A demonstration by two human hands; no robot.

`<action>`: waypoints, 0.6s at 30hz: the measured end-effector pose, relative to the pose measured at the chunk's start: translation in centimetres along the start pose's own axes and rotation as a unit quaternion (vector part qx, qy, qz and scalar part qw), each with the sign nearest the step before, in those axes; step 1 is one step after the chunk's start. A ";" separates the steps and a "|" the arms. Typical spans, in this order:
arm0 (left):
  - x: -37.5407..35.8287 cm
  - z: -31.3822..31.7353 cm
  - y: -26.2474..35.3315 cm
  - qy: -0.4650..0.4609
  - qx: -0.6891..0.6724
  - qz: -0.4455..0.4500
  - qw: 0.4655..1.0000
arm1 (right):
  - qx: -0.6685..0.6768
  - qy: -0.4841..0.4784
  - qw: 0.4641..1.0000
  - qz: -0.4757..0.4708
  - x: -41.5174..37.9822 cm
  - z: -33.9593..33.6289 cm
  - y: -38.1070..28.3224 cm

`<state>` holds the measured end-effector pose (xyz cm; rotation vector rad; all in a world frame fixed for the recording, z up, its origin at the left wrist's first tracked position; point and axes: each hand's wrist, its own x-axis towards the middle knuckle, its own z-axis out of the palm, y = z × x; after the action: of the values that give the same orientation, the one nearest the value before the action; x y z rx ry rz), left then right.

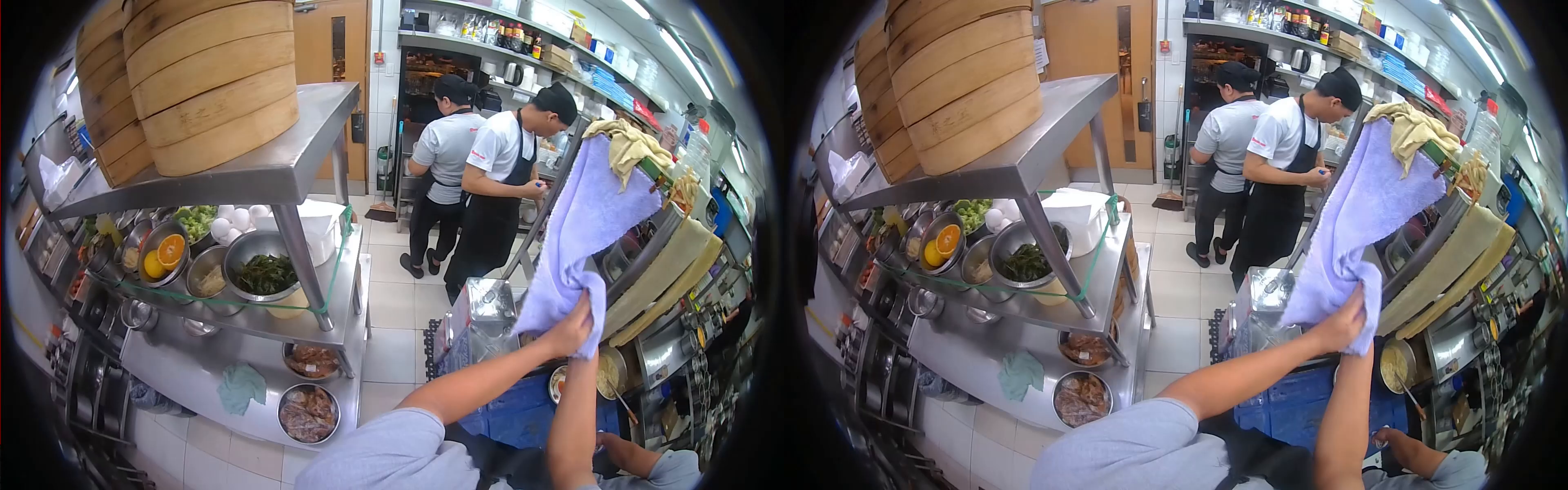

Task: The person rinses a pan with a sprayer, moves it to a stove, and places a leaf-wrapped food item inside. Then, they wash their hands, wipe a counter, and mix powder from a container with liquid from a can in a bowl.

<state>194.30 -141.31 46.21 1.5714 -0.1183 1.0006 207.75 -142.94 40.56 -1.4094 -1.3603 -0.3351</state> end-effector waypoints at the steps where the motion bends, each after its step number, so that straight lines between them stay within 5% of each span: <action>1: -0.5 0.0 0.5 -0.013 0.075 0.006 0.997 | -0.031 0.010 0.998 -0.049 -0.7 0.7 0.6; 4: -1.2 -0.4 1.4 -0.023 0.142 0.008 0.990 | 0.049 0.018 0.993 0.102 -2.8 0.7 -0.4; 7: -1.7 -1.3 1.5 -0.215 0.346 0.044 0.912 | 0.193 0.020 0.939 0.285 -2.3 -0.7 -0.8; 9: -2.5 -2.8 4.7 -0.182 0.197 -0.040 0.963 | 0.286 0.016 0.883 0.372 -1.1 -2.3 -0.8; 11: -2.2 -3.6 3.8 -0.124 0.223 0.001 0.967 | 0.370 -0.007 0.827 0.423 -0.4 -2.7 -0.1; 13: -2.0 -4.8 3.3 -0.091 0.481 -0.039 0.871 | 0.442 -0.057 0.767 0.462 0.6 -2.7 1.4; 15: -2.3 -4.0 0.9 -0.087 0.480 -0.053 0.872 | 0.185 -0.043 0.895 0.403 1.5 -1.5 0.1; 18: -2.8 -3.4 0.3 -0.072 0.479 -0.047 0.873 | 0.045 -0.079 0.930 0.356 2.8 -1.2 -1.0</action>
<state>190.60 -139.72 44.41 2.5267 0.4183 0.8997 208.35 -142.69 43.73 -1.7687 -0.8838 0.3230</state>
